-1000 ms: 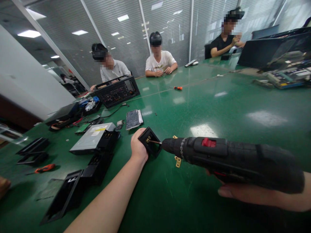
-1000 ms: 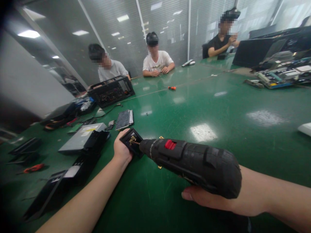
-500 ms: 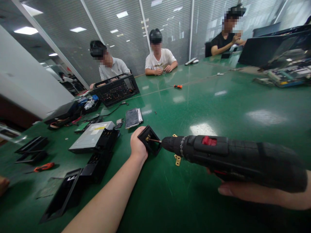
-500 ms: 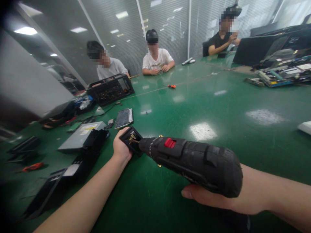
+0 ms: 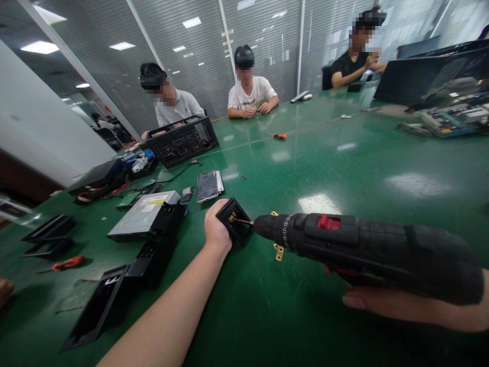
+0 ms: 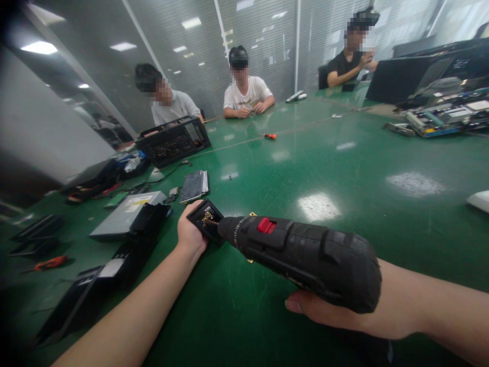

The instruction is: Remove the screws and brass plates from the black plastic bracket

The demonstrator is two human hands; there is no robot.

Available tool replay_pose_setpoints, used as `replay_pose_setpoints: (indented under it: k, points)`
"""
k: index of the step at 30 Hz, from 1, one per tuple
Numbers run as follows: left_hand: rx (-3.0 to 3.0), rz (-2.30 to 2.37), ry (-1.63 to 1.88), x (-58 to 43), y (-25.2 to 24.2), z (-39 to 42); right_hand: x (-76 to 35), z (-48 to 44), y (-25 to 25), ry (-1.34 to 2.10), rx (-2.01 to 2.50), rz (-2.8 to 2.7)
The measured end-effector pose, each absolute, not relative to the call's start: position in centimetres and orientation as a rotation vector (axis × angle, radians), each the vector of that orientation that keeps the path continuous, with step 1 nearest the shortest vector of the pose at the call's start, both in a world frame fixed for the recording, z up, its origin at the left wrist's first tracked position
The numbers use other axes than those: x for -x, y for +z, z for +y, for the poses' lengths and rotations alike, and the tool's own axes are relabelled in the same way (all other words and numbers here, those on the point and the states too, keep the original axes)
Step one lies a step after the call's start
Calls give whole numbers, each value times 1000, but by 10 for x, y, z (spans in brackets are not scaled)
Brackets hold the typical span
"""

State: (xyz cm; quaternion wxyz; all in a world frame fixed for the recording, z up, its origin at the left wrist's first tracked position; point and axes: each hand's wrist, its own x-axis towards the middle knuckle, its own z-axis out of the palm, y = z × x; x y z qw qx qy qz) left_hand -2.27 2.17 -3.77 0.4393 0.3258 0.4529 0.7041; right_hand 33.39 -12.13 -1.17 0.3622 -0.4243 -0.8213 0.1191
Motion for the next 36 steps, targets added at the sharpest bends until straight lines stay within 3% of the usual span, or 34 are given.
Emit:
replay_pose_setpoints:
  k: [14,36]
  points:
    - [-826,1129,1735,23,-37,21,-327,-121,3,545,1112,-2093]
    - [-788,1124,1749,22,-37,22,-330,-121,-9,491,1090,-2059]
